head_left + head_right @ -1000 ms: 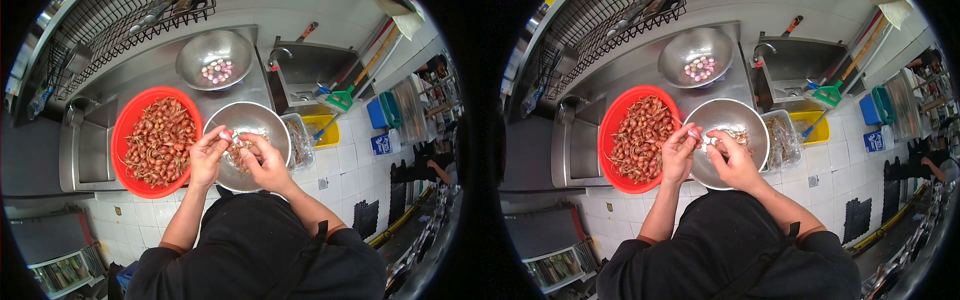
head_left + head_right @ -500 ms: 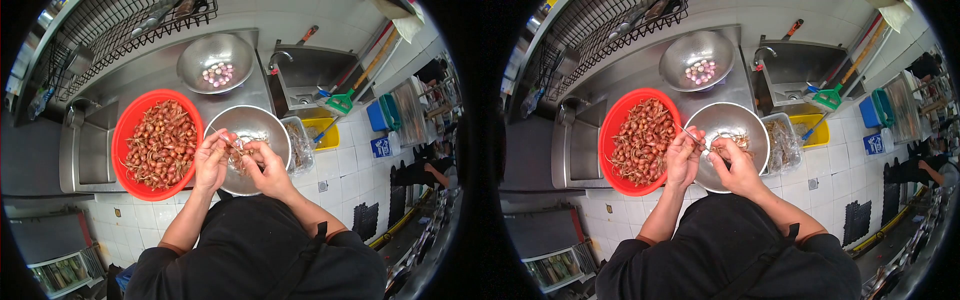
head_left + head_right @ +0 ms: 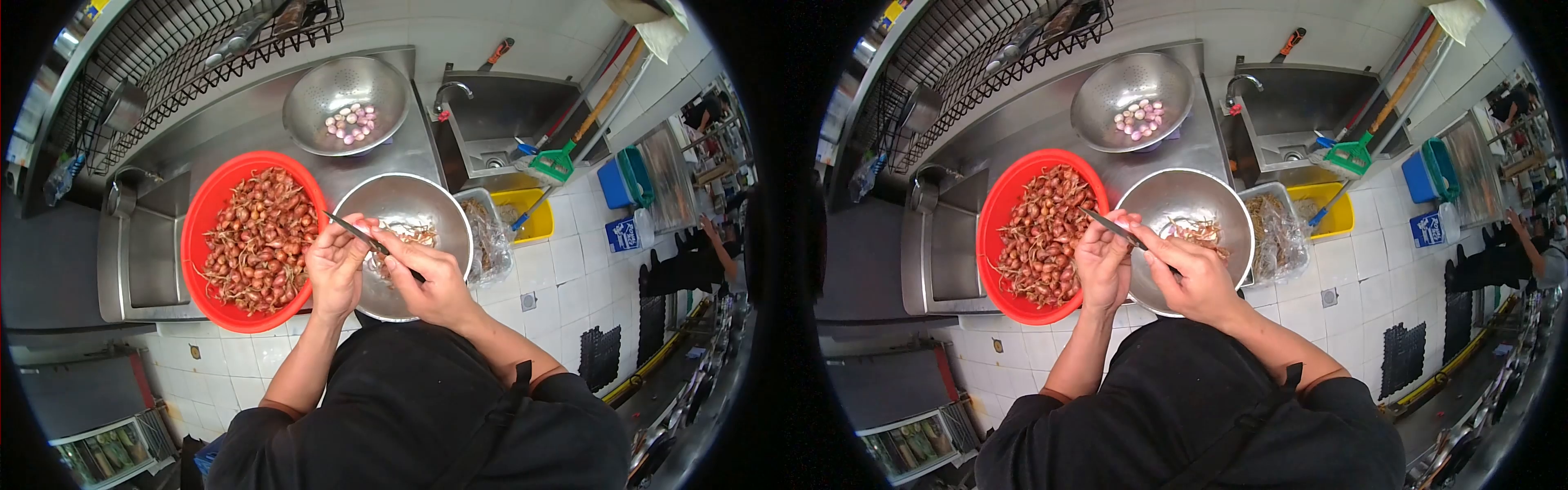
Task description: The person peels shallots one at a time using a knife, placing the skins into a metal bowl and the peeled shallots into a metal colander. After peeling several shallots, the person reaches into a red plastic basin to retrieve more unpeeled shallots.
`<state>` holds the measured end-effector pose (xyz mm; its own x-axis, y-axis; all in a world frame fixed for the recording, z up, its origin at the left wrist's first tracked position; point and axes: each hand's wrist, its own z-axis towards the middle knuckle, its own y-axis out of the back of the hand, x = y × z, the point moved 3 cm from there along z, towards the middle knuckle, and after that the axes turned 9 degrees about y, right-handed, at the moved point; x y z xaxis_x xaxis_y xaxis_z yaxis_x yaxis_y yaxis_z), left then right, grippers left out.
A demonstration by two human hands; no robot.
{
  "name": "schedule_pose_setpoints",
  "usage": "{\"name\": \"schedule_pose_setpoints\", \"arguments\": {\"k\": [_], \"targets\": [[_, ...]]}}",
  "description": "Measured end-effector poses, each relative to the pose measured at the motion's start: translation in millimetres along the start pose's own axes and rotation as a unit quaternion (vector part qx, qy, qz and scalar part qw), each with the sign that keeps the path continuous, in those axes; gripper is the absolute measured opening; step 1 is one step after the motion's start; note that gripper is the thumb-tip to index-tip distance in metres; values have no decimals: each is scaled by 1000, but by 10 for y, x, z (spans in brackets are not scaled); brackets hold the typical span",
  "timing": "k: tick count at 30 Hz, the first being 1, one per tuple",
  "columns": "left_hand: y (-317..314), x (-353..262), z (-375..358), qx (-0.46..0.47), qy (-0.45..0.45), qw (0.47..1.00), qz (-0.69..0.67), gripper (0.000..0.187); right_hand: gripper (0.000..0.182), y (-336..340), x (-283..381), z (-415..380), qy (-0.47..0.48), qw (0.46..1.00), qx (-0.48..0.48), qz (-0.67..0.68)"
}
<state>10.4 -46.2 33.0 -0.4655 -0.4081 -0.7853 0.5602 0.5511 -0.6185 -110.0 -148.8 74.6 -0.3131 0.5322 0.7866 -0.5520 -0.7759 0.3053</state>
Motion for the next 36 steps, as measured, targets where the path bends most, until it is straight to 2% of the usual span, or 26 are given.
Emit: {"name": "schedule_pose_setpoints", "arguments": {"k": [2,4,8,10,11,13,16,17,19,20,22,26,32,34,35,36], "targets": [[9,-22,-3,5,-7,1000,16,31,42,-30,-31,-8,-19,999,26,-7],[8,-41,-13,11,-13,999,32,31,39,-42,-27,10,4,1000,-18,17],[3,-86,-25,25,5,999,27,30,35,-60,-106,-16,6,998,-33,61],[30,-90,-17,29,14,999,23,30,32,-61,-95,5,-57,978,-64,190],[52,-78,-8,47,16,999,21,31,32,-30,-81,4,-57,978,-64,191],[47,-85,-3,65,18,998,18,32,32,35,-140,-47,-200,955,-29,216],[37,-93,-9,63,38,997,20,32,34,67,-146,-29,-218,953,5,212],[40,-92,-11,60,30,997,34,32,34,36,-130,-24,-218,953,5,212],[48,-75,-10,58,23,997,46,32,35,5,-34,13,-99,977,-50,183],[62,-63,-10,51,18,996,65,32,35,2,-54,1,-100,977,-50,182],[43,-79,-16,44,12,995,85,31,37,-13,-68,-5,-22,995,-22,96],[26,-108,-39,49,12,992,119,31,37,40,-40,6,-32,998,36,33],[105,-80,-23,84,34,989,117,33,34,15,-106,-3,-22,993,-24,109],[111,-64,-11,100,40,988,107,34,33,1,-115,-28,-86,981,-40,171],[106,-58,-14,111,52,989,78,36,33,22,-98,-38,-86,981,-41,171],[100,-55,-17,121,65,989,49,38,32,34,-113,-64,-155,961,-32,227]]}}
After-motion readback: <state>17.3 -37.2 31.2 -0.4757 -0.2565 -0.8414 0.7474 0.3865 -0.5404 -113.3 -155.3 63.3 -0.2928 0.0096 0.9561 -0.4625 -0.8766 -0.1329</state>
